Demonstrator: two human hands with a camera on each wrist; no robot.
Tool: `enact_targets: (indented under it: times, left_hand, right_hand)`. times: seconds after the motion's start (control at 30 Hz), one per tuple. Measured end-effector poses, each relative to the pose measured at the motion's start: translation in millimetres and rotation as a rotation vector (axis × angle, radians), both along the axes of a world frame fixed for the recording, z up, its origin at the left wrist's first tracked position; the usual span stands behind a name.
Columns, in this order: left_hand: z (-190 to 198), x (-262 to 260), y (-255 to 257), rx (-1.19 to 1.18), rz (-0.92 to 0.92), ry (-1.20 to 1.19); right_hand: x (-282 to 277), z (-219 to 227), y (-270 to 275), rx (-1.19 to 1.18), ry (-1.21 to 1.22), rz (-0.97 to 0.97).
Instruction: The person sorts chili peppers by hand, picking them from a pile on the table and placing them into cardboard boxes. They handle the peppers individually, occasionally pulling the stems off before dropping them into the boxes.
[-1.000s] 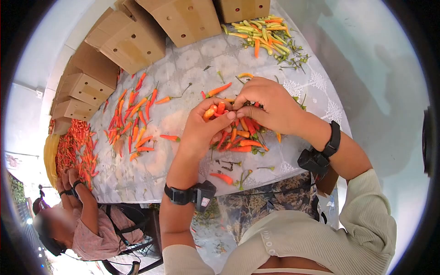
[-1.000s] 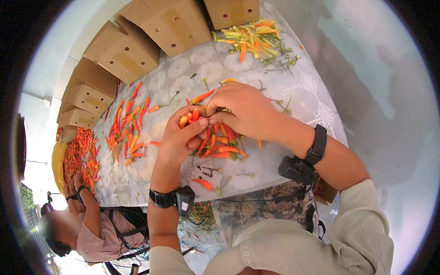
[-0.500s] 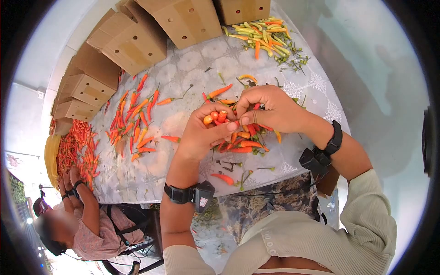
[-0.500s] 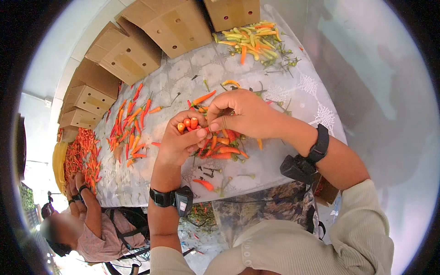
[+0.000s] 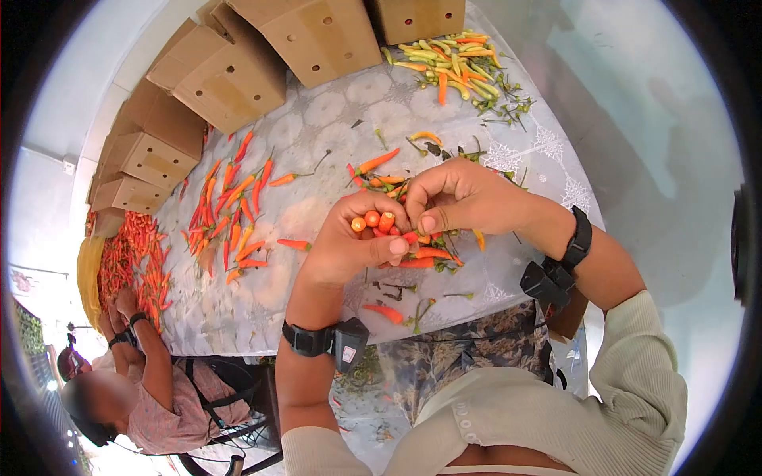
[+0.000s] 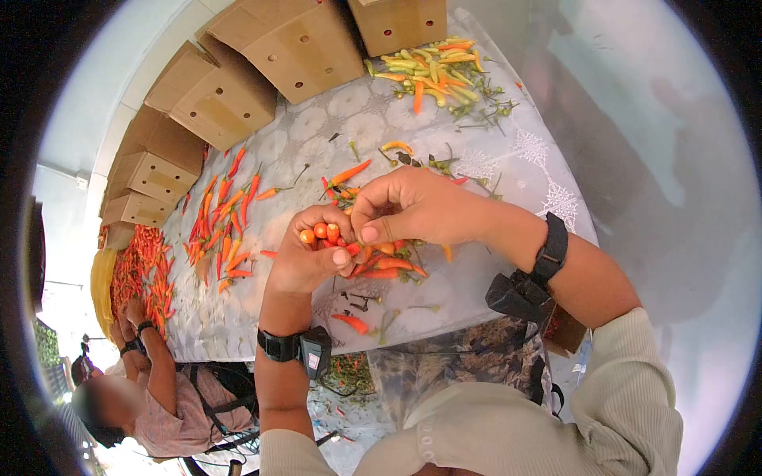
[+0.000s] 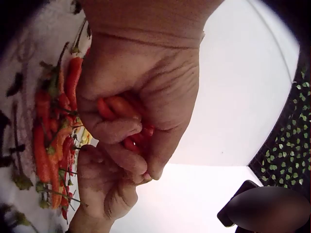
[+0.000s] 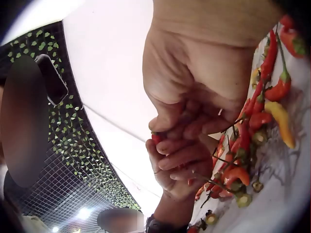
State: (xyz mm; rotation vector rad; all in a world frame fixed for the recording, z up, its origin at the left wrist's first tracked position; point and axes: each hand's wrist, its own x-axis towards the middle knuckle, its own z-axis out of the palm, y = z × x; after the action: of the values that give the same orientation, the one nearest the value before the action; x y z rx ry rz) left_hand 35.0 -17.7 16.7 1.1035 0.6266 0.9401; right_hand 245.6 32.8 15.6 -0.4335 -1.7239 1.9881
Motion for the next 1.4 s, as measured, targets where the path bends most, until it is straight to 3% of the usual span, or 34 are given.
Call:
enact_targets:
  times: [0.07, 0.17, 0.27, 0.47, 0.73, 0.83, 0.9, 1.1, 1.2, 1.4]
  left_hand:
    - [1.7, 0.5, -0.9, 0.002, 0.02, 0.001]
    - [2.0, -0.6, -0.3, -0.052, 0.063, 0.022]
    - [0.3, -2.4, 6.4, -0.117, 0.107, 0.026]
    - [5.5, 9.1, 6.4, -0.125, 0.288, 0.161]
    - [5.3, 21.4, 0.7, -0.114, 0.488, 0.128]
    - [3.9, 22.2, 0.3, -0.079, 0.486, 0.149]
    - [3.1, 20.0, -0.3, -0.074, 0.451, 0.137]
    - [-0.8, 3.2, -0.9, 0.004, 0.255, 0.189]
    - [5.6, 0.7, -4.1, 0.012, 0.144, 0.143]
    - [1.6, 0.1, -3.9, 0.032, 0.037, 0.043]
  right_hand:
    - [-1.1, -3.0, 0.2, -0.009, -0.007, 0.008]
    - [-3.8, 6.4, -8.3, 0.153, -0.071, -0.162]
    - [-8.4, 0.0, -10.6, 0.735, -0.06, -0.491]
    - [-10.6, 3.7, -9.0, 1.056, -0.086, -0.715]
    - [-12.3, 6.2, -11.1, 1.242, -0.138, -0.864]
    - [-10.8, 8.1, -12.7, 1.287, -0.129, -0.88]
    - [-13.0, 3.5, -10.0, 1.29, -0.088, -0.894]
    - [-5.5, -0.2, -4.0, 0.788, -0.005, -0.45]
    - [-2.2, 4.0, -7.6, 0.659, -0.011, -0.301]
    - [-1.5, 0.3, -6.1, 0.095, 0.013, 0.001]
